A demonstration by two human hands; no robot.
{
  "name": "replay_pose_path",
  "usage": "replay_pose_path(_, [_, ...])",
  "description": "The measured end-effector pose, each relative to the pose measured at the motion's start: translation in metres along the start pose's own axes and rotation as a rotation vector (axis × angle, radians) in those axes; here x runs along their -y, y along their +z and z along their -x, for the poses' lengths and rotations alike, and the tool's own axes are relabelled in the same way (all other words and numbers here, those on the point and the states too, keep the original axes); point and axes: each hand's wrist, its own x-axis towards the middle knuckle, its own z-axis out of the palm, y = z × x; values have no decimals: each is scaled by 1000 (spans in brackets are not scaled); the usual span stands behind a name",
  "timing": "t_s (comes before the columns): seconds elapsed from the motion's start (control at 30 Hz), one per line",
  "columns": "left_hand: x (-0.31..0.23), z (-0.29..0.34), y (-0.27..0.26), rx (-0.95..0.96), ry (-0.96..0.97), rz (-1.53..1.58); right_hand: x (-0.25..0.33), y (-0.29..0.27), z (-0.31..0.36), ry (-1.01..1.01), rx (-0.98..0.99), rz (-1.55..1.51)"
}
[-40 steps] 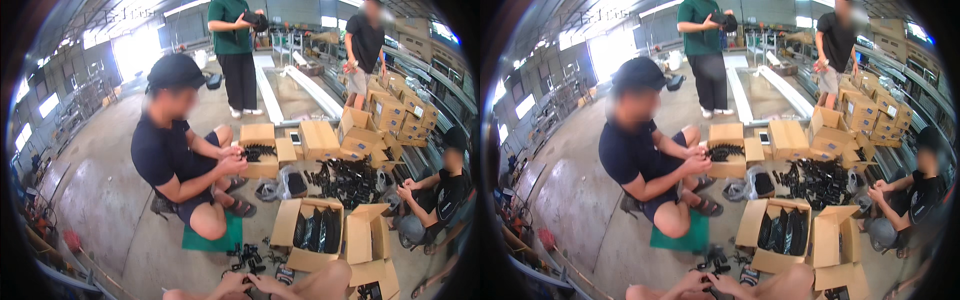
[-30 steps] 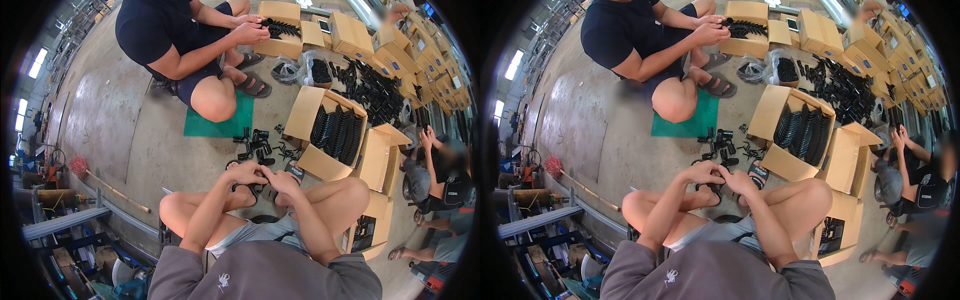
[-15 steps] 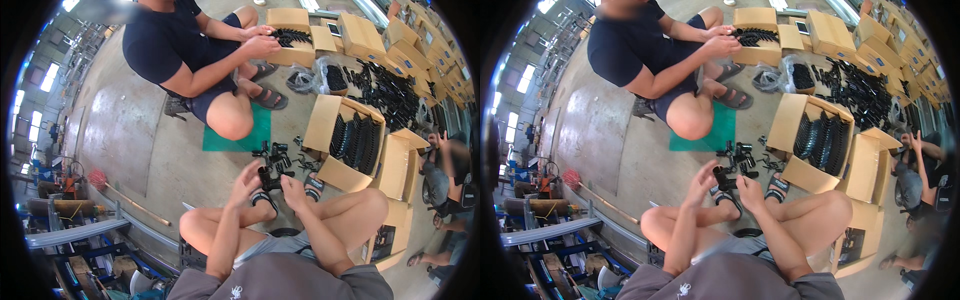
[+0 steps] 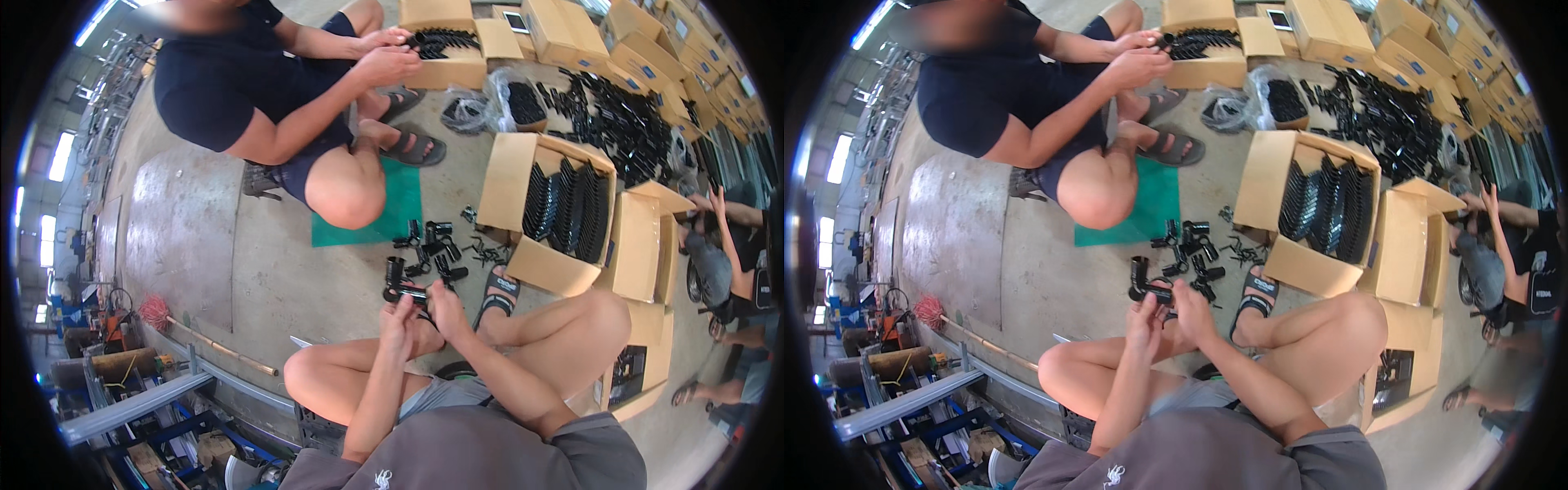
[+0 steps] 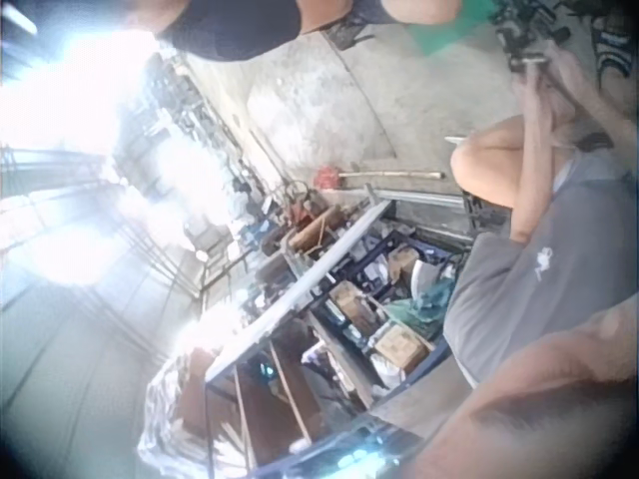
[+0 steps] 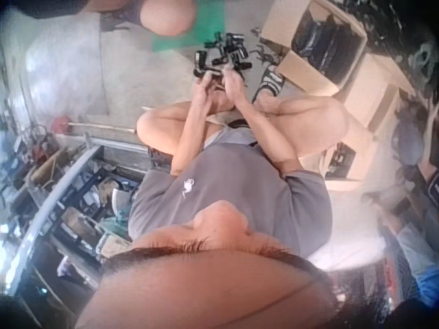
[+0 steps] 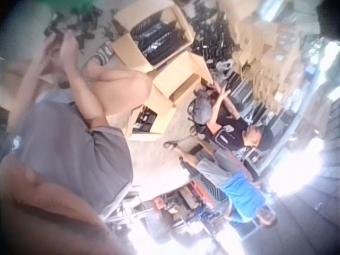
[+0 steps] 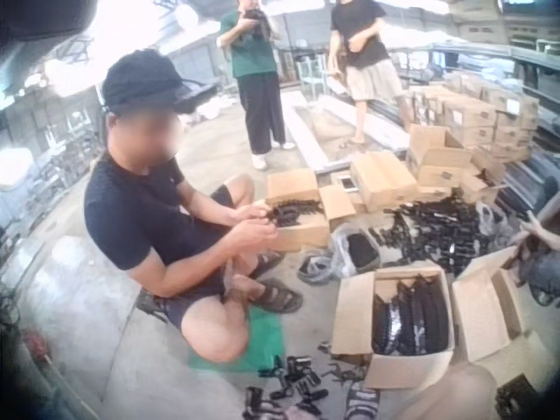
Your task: The person assembles black plastic pipe fittings by hand, inserting smaller components into larger ones while sitting on the floor surrounded by boxes of parts.
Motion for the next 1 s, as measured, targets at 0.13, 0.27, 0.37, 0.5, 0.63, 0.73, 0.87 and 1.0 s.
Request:
replay_pose_path(0.13, [-8,-5,-1,26,-113,235,-19,-63,-32,-70,-424,348])
replay_pose_path(0.27, [-8,-6,12,25,-161,368,-53,-66,-33,225,-202,902])
replay_pose_path(0.37, [-4,-8,6,74,-155,538,-127,-53,-44,204,-87,1049])
replay_pose_path(0.5, [-38,26,-11,87,-71,472,-158,4,-55,47,38,1015])
replay_pose_path(0.63, [-21,-26,58,398,-261,353,-343,-140,-158,-403,-464,1204])
replay_pose_path(0.73, [-30,-6,-8,268,-146,290,-315,-51,-115,-138,-95,1245])
replay_pose_path(0.87, [-50,11,-11,188,-87,268,-180,-18,-56,97,-152,1052])
replay_pose_path(1.0, [-57,-11,13,278,-26,230,-79,-25,-33,23,-335,531])
